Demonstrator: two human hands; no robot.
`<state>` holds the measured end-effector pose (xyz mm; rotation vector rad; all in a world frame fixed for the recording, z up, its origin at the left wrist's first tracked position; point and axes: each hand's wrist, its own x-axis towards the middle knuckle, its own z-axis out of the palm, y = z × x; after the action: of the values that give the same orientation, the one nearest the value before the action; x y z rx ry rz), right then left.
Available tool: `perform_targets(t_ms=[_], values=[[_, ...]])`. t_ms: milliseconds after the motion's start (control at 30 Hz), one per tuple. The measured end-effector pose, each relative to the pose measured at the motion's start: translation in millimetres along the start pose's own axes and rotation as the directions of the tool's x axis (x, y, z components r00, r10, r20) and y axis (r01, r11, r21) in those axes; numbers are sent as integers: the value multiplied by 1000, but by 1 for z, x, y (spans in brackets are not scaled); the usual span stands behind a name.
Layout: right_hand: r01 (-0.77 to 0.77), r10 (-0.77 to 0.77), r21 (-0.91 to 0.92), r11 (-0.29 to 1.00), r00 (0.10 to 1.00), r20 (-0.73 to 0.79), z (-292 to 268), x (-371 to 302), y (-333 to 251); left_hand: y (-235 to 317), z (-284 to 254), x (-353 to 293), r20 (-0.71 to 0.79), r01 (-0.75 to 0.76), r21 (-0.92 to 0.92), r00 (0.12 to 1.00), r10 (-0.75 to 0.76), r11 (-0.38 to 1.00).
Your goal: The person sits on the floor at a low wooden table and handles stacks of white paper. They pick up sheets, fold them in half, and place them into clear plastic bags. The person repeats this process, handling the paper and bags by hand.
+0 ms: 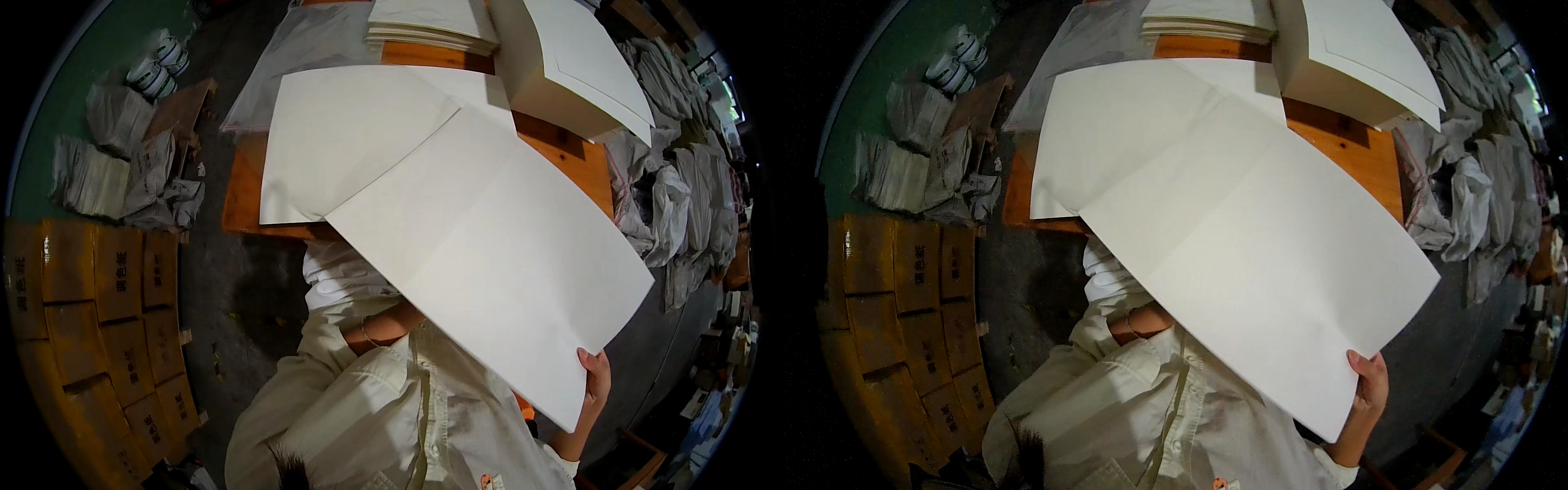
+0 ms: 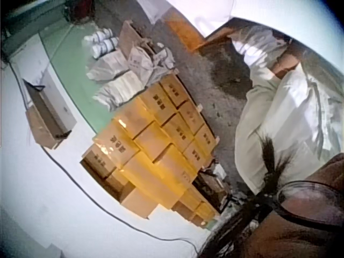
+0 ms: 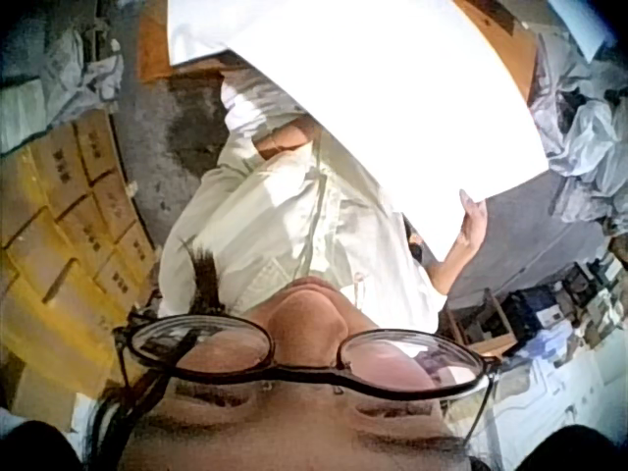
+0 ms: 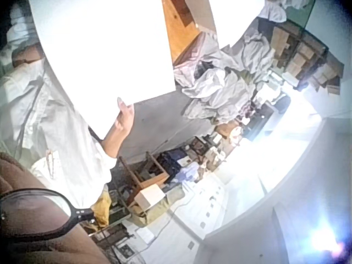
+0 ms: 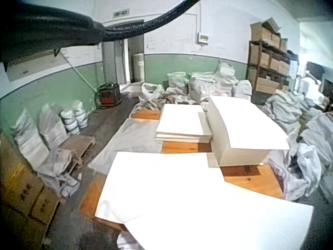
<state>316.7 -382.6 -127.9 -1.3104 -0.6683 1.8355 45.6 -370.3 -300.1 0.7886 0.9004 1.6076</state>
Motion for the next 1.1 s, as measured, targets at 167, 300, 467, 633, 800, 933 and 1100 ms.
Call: perform_targets(t_ms=[167, 300, 467, 633, 800, 933, 1100], values=[[-1, 4, 107, 994, 1000, -27, 12, 9, 10, -3, 1, 5, -12, 9, -39, 1000, -9, 999], [112, -112, -6, 994, 994, 3, 8, 8, 20, -4, 1, 4, -5, 35, -93, 999, -35, 995], [20, -29, 86, 996, 994, 108, 15, 13, 33, -1, -1, -2, 15, 86, -226, 996, -85, 970], [117, -119, -24, 993, 988, -102, 53, 10, 25, 7, -16, -13, 26, 126, -400, 992, -126, 908], [146, -146, 10, 989, 985, 91, 15, 10, 40, 13, -22, -22, 64, 156, -447, 988, -142, 881], [165, -162, -11, 986, 977, 135, 17, 11, 40, 14, -11, -27, 64, 74, -314, 996, -56, 947], [81, -76, -26, 996, 986, 148, 33, 23, 44, 1, -15, -20, 209, -258, 743, 966, 151, 618]])
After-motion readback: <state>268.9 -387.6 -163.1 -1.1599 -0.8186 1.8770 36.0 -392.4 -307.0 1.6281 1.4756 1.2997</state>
